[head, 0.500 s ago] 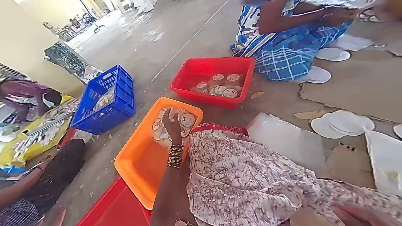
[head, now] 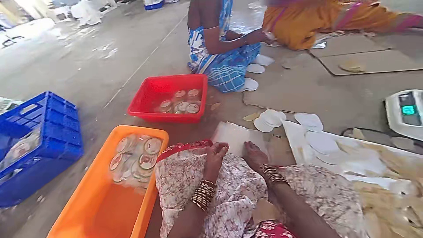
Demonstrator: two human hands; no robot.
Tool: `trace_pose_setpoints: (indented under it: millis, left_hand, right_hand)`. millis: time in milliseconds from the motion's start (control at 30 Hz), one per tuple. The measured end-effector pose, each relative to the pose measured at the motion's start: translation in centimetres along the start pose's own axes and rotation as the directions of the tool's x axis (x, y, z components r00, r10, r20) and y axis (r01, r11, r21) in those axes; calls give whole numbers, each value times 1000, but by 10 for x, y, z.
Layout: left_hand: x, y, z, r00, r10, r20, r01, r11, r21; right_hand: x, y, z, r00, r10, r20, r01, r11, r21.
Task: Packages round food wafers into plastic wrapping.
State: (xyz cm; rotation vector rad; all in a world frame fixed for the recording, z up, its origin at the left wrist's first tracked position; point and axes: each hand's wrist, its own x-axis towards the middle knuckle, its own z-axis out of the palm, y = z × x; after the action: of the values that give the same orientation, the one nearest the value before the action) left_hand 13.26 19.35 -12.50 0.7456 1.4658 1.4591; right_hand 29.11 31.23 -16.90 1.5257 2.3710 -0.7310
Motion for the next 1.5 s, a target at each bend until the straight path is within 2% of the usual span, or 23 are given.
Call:
trace_pose_setpoints:
  millis: [67, 233, 333, 400, 467, 533, 567, 700, 767, 933, 1000, 1067, 1133, 1200, 1233, 1300, 1333, 1400, 1433, 1500]
  left_hand:
    - [1, -3, 4, 995, -93, 39, 94, 995, -24]
    - [6, -3, 5, 998, -66, -11, 66, 998, -25]
    - [7, -3, 4, 996, -38, -85, 37, 999, -5]
    - [8, -2, 5, 990, -38, -139, 42, 999, 25]
    - [8, -2, 4, 986, -45, -161, 56, 997, 59]
    - [9, -2, 5, 991, -31, -131, 44, 995, 93]
    - [9, -3, 5, 994, -23, -107, 33, 994, 101]
    - [5, -6, 4, 999, -36, -34, 41, 988, 149]
    - [5, -9, 3, 999, -28, -23, 31, 984, 177]
    - [8, -15, 4, 999, -25, -32, 29, 989, 142]
    - [9, -19, 2, 1000, -25, -13, 27, 990, 141]
    - [9, -18, 2, 1000, -25, -1, 25, 990, 141]
    - [8, -16, 3, 1000, 3, 30, -8, 987, 162]
    - [4, -9, 8, 995, 50, 91, -68, 976, 209]
    - [3, -9, 10, 988, 84, 126, -112, 966, 232]
    - [1, -7, 11, 961, 160, 225, -209, 954, 216]
    - [1, -7, 10, 939, 201, 279, -260, 946, 192]
    - [2, -8, 8, 884, 285, 369, -343, 934, 101]
    - [1, -7, 7, 866, 313, 391, -355, 934, 37]
    - [-3, -6, 5, 870, 304, 388, -316, 948, -35]
  right_hand:
    - [4, -4, 3, 999, -6, 54, 11, 996, -92]
    - [5, -13, -5, 995, -43, 94, 55, 989, -134]
    - [-3, -9, -10, 994, -95, -54, 96, 995, 17]
    - [-13, -3, -14, 974, -93, -206, 139, 966, 216]
    - [-22, 4, -12, 928, -32, -372, 199, 885, 422]
    - [-27, 8, -14, 900, 42, -434, 195, 851, 487]
    - [-28, 10, -16, 910, 60, -409, 155, 868, 472]
    - [-13, 6, -12, 989, 102, -111, -68, 960, 273]
    - [-1, -1, -5, 994, 88, -72, -78, 988, 134]
    - [1, -12, -3, 996, 90, 7, -90, 996, 8]
    - [-8, -13, -12, 993, 113, -20, -113, 994, 10]
    - [-24, -14, -24, 986, 120, -117, -111, 991, 78]
    - [-41, -11, -28, 959, 70, -276, -9, 977, 215]
    - [-59, -8, -24, 904, 20, -428, 181, 887, 424]
    - [-67, -7, -21, 886, 8, -464, 278, 791, 544]
    - [-82, -10, -19, 889, -32, -457, 406, 516, 754]
    - [-90, -12, -20, 898, -59, -436, 423, 387, 819]
    - [-103, -14, -23, 914, -82, -398, 406, 247, 880]
    - [-107, -15, -25, 922, -77, -379, 386, 216, 897]
    - [-112, -14, -26, 930, -70, -360, 367, 197, 909]
